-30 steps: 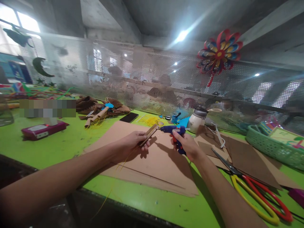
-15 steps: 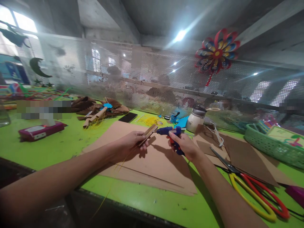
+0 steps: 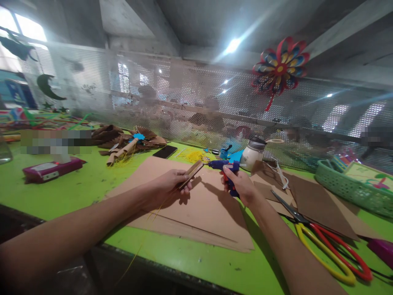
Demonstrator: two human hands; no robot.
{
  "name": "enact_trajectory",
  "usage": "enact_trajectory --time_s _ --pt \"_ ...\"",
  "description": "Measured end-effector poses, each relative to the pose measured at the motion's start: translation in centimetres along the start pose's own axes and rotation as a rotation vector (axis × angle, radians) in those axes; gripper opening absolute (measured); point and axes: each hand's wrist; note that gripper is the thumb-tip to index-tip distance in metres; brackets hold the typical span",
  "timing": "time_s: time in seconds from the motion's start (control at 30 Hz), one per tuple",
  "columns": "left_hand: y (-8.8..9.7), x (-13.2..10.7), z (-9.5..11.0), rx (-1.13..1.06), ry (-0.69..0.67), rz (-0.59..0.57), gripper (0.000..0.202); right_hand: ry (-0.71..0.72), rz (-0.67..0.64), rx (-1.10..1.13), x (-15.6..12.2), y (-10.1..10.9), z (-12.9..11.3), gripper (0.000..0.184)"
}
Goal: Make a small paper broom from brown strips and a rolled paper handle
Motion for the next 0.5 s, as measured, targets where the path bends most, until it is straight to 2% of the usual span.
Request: enact_trajectory --time_s 0.13,0.5 --pt "-0.02 -0.13 0.14 0.005 0.009 -0.019 0.024 -0.031 -0.012 -0.009 -0.01 -0.1 0.0 0.033" --pt "-0.07 -0.2 0.11 0.016 0.007 -0.02 0.025 -0.006 0.0 0.014 -0.02 -0.04 -0.04 0.032"
Point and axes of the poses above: each hand's wrist, its own x-axis towards the middle knuckle, its own y-axis out of the back of the hand, z = x × y, and after that the axes turned 5 degrees about z, right-handed
